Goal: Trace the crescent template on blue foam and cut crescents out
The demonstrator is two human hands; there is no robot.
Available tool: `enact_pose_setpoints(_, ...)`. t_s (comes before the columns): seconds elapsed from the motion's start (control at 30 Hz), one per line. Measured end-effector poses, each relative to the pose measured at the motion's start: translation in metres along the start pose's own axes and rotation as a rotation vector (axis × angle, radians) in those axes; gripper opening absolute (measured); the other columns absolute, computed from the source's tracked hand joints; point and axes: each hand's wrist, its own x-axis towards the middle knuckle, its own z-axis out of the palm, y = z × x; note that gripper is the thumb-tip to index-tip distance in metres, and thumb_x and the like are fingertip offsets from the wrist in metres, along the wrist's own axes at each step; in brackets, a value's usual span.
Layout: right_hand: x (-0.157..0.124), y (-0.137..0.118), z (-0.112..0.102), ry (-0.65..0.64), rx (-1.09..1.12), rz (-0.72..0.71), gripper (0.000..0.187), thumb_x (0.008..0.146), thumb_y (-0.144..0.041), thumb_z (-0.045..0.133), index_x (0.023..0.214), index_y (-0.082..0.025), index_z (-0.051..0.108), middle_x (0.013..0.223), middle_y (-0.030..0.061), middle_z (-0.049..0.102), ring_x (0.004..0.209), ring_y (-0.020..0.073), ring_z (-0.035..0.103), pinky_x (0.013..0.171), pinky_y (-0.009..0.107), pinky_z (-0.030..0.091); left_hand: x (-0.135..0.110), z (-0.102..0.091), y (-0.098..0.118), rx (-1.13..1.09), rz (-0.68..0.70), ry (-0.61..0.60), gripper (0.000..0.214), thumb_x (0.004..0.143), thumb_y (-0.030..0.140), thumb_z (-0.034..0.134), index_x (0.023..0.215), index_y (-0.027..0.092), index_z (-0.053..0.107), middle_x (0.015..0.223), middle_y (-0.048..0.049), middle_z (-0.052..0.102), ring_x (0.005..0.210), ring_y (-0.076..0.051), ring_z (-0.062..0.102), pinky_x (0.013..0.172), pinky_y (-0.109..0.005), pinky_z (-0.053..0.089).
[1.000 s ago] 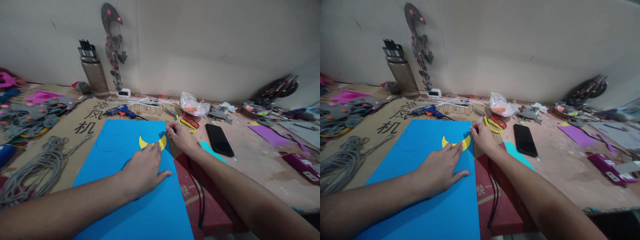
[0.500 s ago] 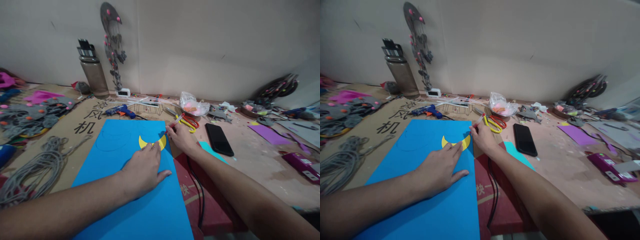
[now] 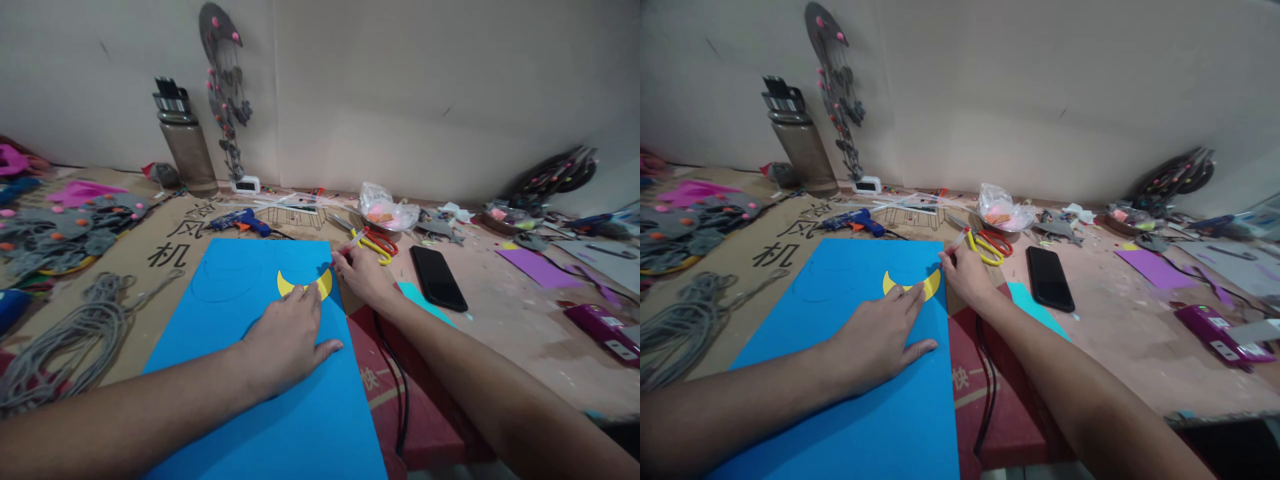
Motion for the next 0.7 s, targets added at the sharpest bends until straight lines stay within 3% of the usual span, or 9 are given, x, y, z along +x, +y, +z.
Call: enact_pose_setpoints(0.7, -0.0044, -0.0067, -0.0067, -0.032, -0.101, -0.003, 0.020, 0.098, -0.022, 0.054, 0.081, -0.017, 0.064, 0.074, 0.0050, 0.069, 0.071, 0.0183, 0.062, 0.066, 0.027, 0.038, 0.0004, -0.0016, -0.0001, -0.013, -0.011, -0.040, 0.079, 0.094, 0.062, 0.045, 0.144, 0.002, 0.050, 0.150, -0.0243, 0.050, 0.131, -0.041, 0.051, 0.096, -0.048, 0.053)
